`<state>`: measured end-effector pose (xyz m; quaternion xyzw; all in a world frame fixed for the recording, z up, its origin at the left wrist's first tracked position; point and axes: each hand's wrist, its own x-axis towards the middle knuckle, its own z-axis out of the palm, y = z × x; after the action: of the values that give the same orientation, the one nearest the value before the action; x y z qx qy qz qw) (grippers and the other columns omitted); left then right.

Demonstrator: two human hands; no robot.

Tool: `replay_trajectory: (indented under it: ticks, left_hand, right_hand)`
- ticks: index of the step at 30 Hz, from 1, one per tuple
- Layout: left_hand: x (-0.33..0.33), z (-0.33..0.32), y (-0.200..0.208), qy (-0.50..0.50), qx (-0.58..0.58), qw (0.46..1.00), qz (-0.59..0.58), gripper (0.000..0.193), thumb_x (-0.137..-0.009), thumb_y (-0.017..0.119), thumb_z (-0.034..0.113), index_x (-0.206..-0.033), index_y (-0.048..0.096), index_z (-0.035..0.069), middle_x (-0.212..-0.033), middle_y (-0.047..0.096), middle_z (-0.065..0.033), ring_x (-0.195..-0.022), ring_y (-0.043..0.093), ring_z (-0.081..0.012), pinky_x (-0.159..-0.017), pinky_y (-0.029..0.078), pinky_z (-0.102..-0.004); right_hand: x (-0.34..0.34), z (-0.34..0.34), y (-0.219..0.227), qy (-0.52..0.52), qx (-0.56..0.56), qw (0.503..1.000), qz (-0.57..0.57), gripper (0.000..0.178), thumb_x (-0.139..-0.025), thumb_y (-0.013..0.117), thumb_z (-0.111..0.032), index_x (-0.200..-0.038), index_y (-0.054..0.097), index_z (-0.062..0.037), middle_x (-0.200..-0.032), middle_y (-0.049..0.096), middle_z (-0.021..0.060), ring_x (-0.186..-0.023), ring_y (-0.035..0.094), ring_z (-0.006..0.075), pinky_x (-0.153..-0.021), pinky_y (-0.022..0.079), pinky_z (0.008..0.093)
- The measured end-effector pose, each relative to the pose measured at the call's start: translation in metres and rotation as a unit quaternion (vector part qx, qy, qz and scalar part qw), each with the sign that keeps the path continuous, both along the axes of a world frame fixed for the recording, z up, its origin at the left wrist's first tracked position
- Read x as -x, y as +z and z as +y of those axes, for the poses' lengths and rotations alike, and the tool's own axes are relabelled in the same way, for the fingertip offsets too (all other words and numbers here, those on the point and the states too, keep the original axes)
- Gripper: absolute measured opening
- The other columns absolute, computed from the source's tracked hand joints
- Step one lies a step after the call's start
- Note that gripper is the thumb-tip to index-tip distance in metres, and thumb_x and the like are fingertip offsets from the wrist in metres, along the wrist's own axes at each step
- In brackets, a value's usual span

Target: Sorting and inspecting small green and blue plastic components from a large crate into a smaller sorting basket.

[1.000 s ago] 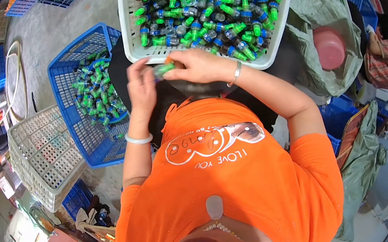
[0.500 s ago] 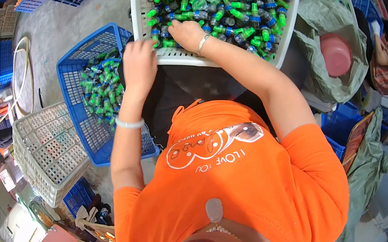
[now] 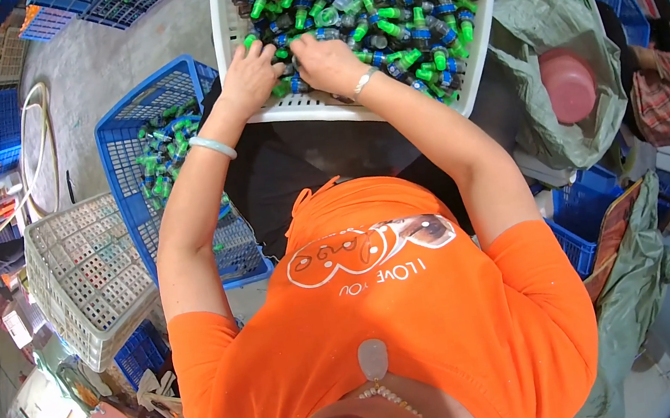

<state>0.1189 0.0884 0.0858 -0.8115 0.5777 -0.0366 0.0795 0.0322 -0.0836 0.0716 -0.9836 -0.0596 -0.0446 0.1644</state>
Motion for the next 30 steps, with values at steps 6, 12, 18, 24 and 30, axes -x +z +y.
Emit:
replay_trajectory:
  ticks: [6, 12, 18, 24, 30]
  left_hand:
    - [0.004, 0.004, -0.015, 0.034, -0.052, 0.997, 0.039, 0.017, -0.082, 0.059, 0.021, -0.096, 0.066, 0.015, -0.101, 0.059, -0.0073, -0.106, 0.053, -0.0248, -0.087, 0.042, -0.0398]
    - [0.016, 0.003, 0.013, 0.106, 0.039, 0.986, 0.121, 0.023, -0.084, 0.062, 0.016, -0.106, 0.062, 0.009, -0.101, 0.060, -0.0091, -0.099, 0.055, -0.0270, -0.084, 0.045, -0.0395]
    - [0.051, 0.002, 0.055, 0.134, 0.274, 0.817, 0.489, 0.032, -0.084, 0.066, 0.013, -0.113, 0.057, 0.003, -0.101, 0.056, -0.0105, -0.093, 0.055, -0.0258, -0.082, 0.046, -0.0355]
    - [0.086, 0.003, 0.054, 0.157, 0.379, 0.659, 0.630, 0.040, -0.089, 0.064, 0.014, -0.122, 0.044, 0.001, -0.102, 0.053, -0.0114, -0.087, 0.054, -0.0196, -0.078, 0.046, -0.0314]
    - [0.098, 0.005, 0.062, 0.159, 0.388, 0.696, 0.583, 0.040, -0.089, 0.064, 0.010, -0.119, 0.039, 0.001, -0.102, 0.053, -0.0133, -0.089, 0.056, -0.0211, -0.077, 0.047, -0.0322]
  right_hand:
    - [0.043, -0.035, 0.032, -0.105, -0.159, 0.980, -0.056, 0.027, -0.083, 0.064, -0.020, -0.103, 0.056, -0.0044, -0.096, 0.058, 0.0109, -0.079, 0.063, 0.0223, -0.065, 0.051, 0.0363]
    - [0.076, -0.052, 0.050, -0.147, -0.344, 0.927, 0.016, 0.036, -0.083, 0.069, -0.016, -0.114, 0.057, -0.0036, -0.094, 0.053, 0.0022, -0.070, 0.053, 0.0077, -0.062, 0.044, 0.0249]
    - [0.078, -0.034, 0.079, -0.062, -0.358, 0.932, 0.018, 0.034, -0.085, 0.068, -0.013, -0.116, 0.058, -0.0034, -0.097, 0.052, 0.0020, -0.073, 0.054, 0.0063, -0.064, 0.044, 0.0216]
    - [0.080, -0.024, 0.088, -0.018, -0.457, 0.889, 0.029, 0.032, -0.087, 0.066, -0.009, -0.116, 0.057, -0.0003, -0.097, 0.052, 0.0031, -0.077, 0.055, 0.0067, -0.066, 0.045, 0.0211]
    - [0.085, -0.027, 0.107, 0.023, -0.343, 0.939, 0.010, 0.030, -0.087, 0.065, -0.007, -0.116, 0.057, 0.0015, -0.098, 0.052, 0.0044, -0.079, 0.056, 0.0073, -0.065, 0.046, 0.0218]
